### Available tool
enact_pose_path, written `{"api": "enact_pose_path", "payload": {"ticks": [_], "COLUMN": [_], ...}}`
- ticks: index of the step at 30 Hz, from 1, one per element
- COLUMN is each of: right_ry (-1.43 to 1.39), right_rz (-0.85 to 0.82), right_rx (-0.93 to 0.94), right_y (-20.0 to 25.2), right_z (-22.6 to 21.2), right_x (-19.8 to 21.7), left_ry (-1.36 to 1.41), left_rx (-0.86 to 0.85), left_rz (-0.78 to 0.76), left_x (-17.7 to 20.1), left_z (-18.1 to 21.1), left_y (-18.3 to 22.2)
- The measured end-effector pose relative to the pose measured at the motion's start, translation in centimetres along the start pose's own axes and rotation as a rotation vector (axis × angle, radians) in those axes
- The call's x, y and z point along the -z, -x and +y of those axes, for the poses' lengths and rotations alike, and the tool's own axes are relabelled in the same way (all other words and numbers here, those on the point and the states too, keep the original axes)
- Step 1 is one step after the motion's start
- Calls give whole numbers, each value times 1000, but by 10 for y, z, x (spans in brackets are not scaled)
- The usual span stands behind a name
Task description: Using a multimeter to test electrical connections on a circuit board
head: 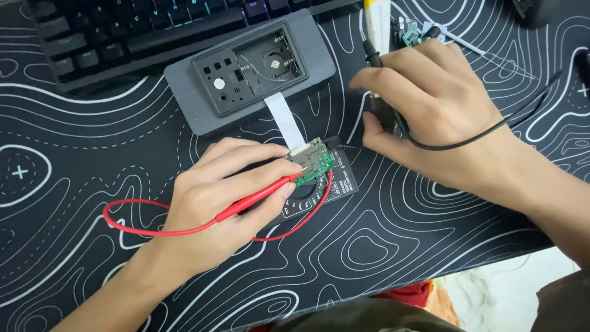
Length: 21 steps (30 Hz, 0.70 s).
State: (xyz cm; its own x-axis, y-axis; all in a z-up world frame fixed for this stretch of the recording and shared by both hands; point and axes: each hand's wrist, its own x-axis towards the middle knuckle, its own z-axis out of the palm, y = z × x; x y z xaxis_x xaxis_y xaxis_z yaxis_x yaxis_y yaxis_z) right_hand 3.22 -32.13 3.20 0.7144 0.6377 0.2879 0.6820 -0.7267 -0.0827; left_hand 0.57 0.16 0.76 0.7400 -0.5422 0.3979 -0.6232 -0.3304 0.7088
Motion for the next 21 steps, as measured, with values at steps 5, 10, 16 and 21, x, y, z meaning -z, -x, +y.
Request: {"api": "enact_pose_path", "payload": {"ticks": [5, 10, 16, 21], "right_ry": [22, 50, 65, 83], "right_rz": [-14, -24, -19, -26], "right_rx": [-28, -45, -41, -58], "right_y": [1, 1, 1, 0], "right_z": [7, 10, 10, 10], "right_x": [-14, -19, -19, -3], "left_ry": [3, -5, 4, 6], "left_rx": [15, -11, -16, -17], "left_rz": [-15, 0, 3, 9], "left_x": [1, 0, -1, -2], "left_z": [1, 1, -1, -1], "left_y": [-1, 0, 1, 2]}}
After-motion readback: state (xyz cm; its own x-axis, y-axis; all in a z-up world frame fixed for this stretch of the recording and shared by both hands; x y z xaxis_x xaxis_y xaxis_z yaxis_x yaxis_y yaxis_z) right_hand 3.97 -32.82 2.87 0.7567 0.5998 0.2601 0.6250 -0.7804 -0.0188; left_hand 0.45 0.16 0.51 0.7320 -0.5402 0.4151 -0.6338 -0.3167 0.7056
